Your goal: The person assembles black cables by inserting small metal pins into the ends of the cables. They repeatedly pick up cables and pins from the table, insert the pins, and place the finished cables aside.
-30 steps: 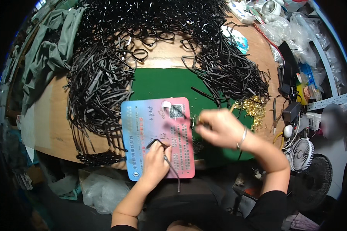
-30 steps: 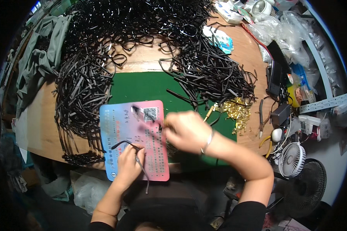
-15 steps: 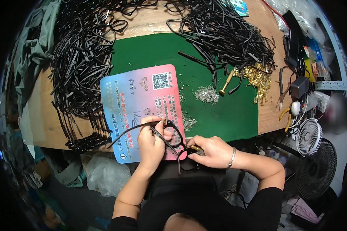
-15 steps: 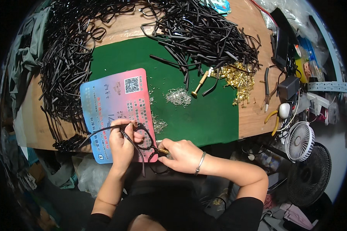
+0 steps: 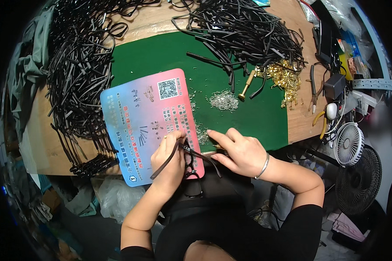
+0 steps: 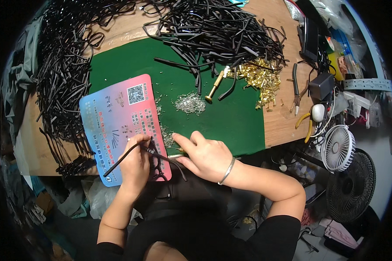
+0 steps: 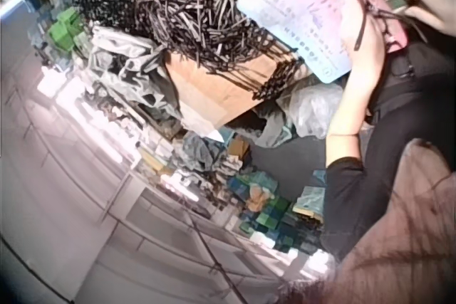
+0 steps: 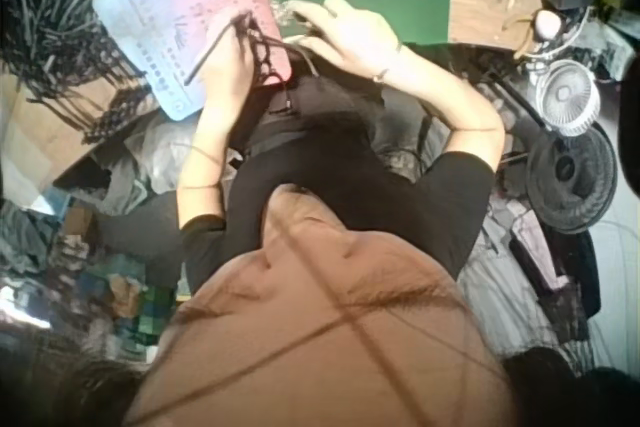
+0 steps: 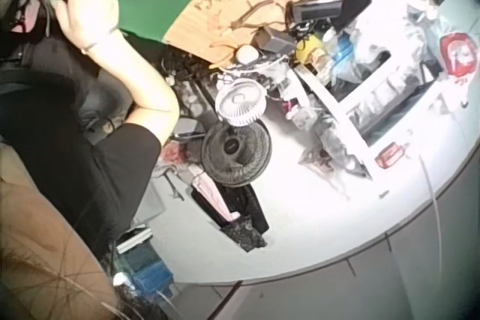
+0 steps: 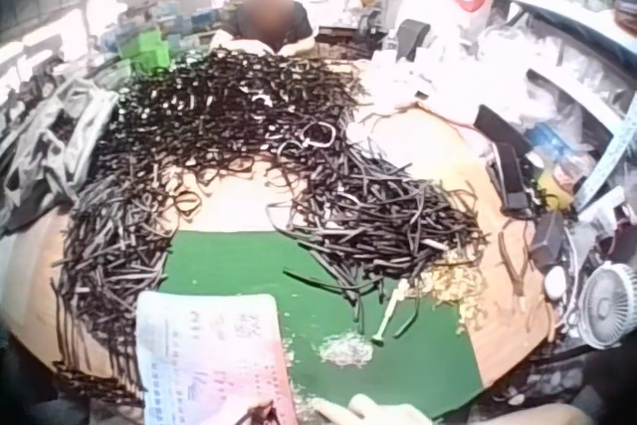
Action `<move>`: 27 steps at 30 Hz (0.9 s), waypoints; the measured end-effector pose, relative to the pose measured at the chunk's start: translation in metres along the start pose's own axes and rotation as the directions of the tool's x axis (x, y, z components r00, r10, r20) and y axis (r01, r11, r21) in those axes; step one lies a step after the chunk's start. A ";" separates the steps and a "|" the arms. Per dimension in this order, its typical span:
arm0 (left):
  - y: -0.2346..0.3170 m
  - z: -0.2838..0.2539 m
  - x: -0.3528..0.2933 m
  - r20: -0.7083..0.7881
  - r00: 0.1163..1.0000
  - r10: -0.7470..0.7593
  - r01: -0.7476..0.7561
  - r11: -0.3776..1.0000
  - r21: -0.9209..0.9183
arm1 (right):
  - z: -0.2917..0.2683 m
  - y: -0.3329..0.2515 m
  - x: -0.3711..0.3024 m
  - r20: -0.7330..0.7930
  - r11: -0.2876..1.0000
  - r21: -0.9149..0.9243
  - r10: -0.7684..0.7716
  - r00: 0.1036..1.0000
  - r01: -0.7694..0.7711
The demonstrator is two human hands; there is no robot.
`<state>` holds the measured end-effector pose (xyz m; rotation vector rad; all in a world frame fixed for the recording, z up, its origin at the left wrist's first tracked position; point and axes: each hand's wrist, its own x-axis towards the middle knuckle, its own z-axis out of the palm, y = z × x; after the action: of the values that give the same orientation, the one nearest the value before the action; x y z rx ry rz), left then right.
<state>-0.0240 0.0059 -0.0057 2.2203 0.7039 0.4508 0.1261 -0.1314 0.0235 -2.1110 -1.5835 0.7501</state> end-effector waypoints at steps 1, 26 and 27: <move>0.000 -0.002 -0.001 0.022 1.000 -0.006 0.006 1.000 0.007 | -0.005 0.001 -0.001 -0.002 0.999 0.035 0.004 1.000 -0.004; -0.011 0.006 -0.002 0.010 0.995 0.100 -0.099 0.995 -0.028 | 0.010 0.016 0.000 -0.150 0.924 -0.369 -0.170 0.974 0.104; -0.011 0.006 -0.001 0.013 0.995 0.103 -0.103 0.994 -0.026 | 0.009 0.016 0.001 -0.146 0.918 -0.382 -0.176 0.973 0.109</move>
<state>-0.0258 0.0081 -0.0175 2.2413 0.5750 0.4923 0.1322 -0.1352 0.0070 -2.2074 -1.8695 0.2129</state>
